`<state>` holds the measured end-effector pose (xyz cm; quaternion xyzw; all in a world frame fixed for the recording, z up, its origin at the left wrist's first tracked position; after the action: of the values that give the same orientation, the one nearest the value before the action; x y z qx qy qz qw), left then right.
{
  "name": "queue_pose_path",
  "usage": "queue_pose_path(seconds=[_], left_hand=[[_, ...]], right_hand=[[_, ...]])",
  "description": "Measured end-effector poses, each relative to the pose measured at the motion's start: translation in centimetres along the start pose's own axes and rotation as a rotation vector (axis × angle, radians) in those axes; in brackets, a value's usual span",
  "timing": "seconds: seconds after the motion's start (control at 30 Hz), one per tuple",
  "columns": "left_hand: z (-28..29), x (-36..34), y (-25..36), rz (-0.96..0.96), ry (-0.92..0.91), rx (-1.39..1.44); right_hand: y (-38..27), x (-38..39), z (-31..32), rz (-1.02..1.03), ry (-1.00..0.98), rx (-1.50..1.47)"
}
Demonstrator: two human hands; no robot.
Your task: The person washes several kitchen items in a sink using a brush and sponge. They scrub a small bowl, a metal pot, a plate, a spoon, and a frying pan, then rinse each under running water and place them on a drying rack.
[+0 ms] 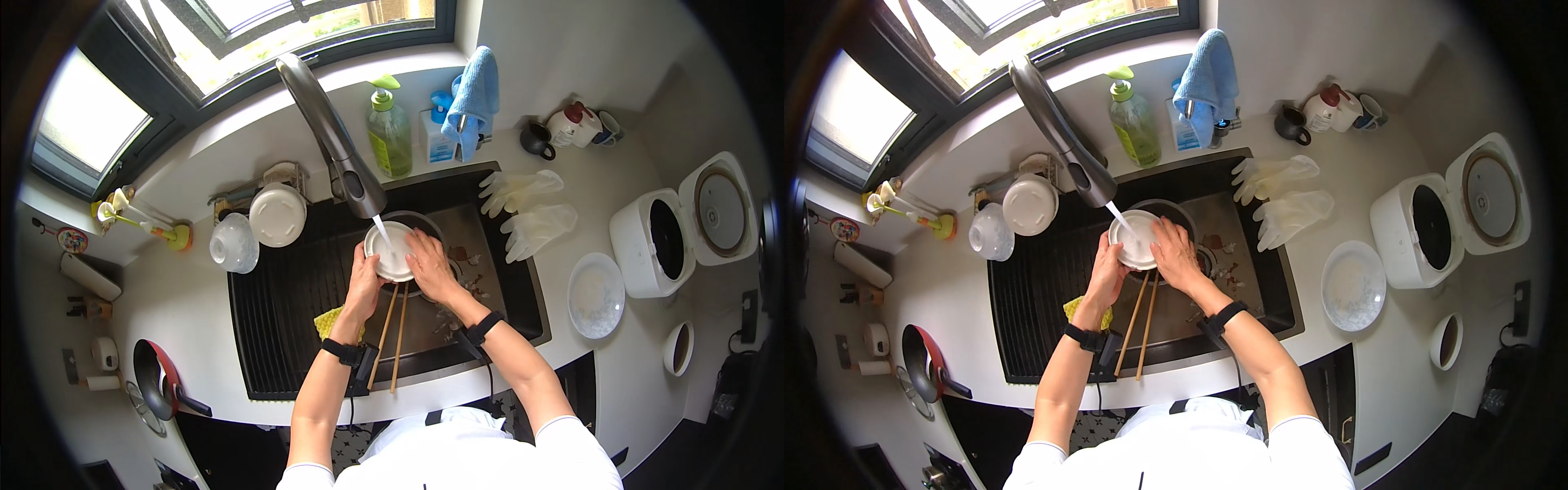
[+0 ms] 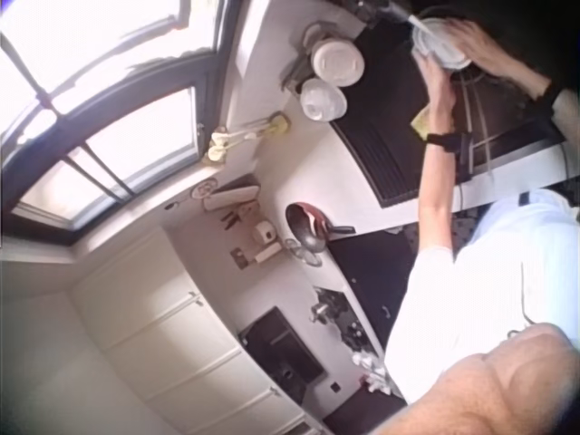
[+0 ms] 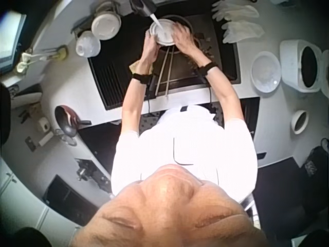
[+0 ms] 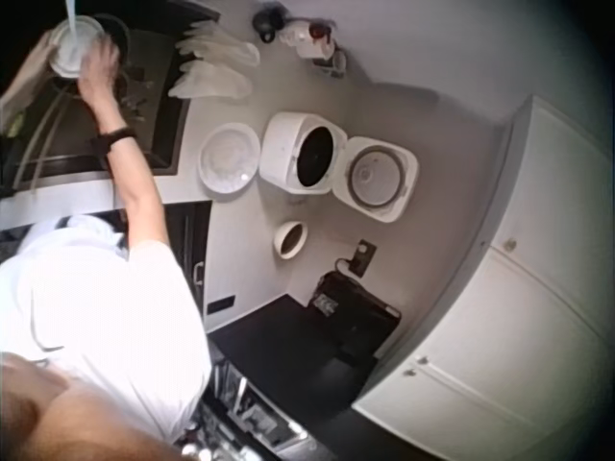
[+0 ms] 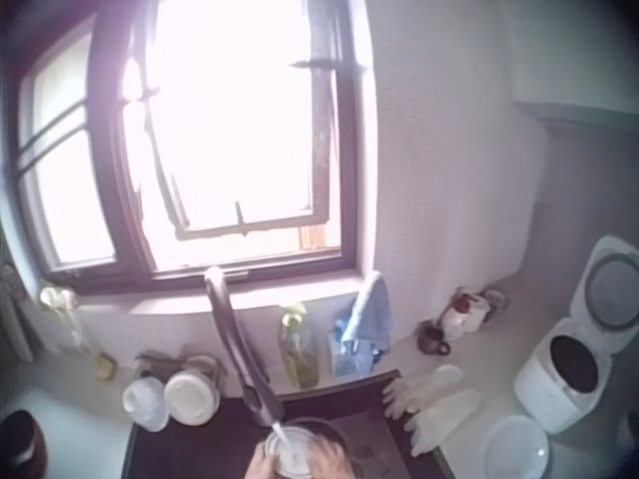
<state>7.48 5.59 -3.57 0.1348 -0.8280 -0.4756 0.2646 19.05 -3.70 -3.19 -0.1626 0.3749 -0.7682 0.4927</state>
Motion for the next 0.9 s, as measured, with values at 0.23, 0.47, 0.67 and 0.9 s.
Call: queue_pose_path(seconds=[0.23,0.47,0.67,0.9], left_hand=[[-1.6,0.5,0.2,-0.016,-0.091,0.032],[-0.5,-0.3,1.7,-0.047,0.021,0.119],[0.7,-0.7,1.6,-0.056,0.117,0.137],[1.7,-0.5,1.3,-0.113,0.217,0.122]], right_hand=[[-2.0,-2.3,0.9,-0.097,-0.077,-0.123],[-6.8,-1.5,-0.3,0.138,-0.241,0.083],[-7.9,0.6,0.5,0.259,-0.364,0.077],[-8.3,2.2,3.3,0.340,-0.200,0.128]])
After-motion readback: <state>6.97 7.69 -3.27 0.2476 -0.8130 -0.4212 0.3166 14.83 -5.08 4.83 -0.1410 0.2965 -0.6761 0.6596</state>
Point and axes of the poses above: each hand's wrist, its own x-axis away from the middle knuckle, its own z-axis out of the back of the hand, y = z × x, the point moved 10 cm from there along -x, towards the middle knuckle, and after that the axes turned 7 degrees about -y, right-handed, at the moved point
